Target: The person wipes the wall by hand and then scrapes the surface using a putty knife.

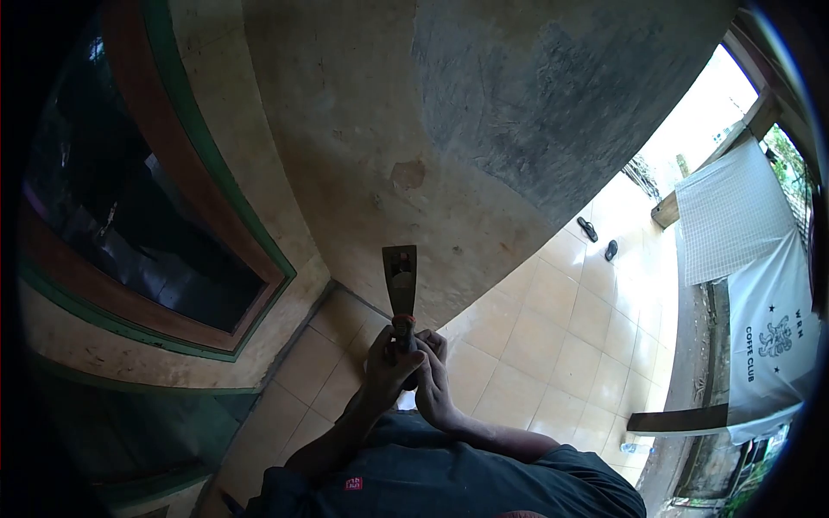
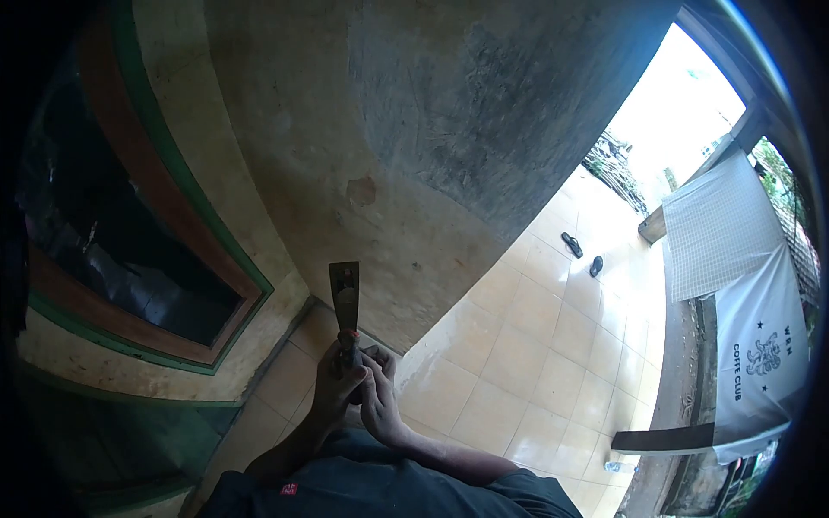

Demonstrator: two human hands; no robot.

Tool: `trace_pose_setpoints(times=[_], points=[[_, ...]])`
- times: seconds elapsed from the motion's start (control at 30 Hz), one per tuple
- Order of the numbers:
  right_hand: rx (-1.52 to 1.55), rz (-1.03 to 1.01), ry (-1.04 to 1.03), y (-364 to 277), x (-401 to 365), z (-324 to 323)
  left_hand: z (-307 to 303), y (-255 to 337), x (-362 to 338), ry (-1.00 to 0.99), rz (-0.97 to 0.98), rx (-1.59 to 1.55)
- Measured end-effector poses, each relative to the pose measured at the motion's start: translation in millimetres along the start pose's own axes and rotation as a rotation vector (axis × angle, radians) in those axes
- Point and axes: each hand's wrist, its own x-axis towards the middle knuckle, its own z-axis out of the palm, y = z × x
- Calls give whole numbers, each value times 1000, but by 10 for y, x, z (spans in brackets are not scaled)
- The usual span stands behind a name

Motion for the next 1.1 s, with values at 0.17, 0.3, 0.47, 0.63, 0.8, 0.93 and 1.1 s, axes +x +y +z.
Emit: trace_pose_setpoints(times=[0.17,0.3,0.47,0.63,0.8,0.93,1.1], points=[[-55,-32,-7,-81,87,-133,-100,139,124,-169,-114,-44],[-67,-70,-23,-162,307,-253,58,311,252,-183,-85,-118],[46,-29,29,-322,497,-251,500,260,526,-29,199,-136],[-38,-134,173,-352,739,-414,561,285,798,-152,114,120],[257,86,223,-402,916,-624,499,491,1065,-279,140,322],[221,97,205,-713,1013,-838,372,742,1283,-203,398,579],[-24,-101,209,-811,1113,-1011,654,1085,1575,-466,1159,530]])
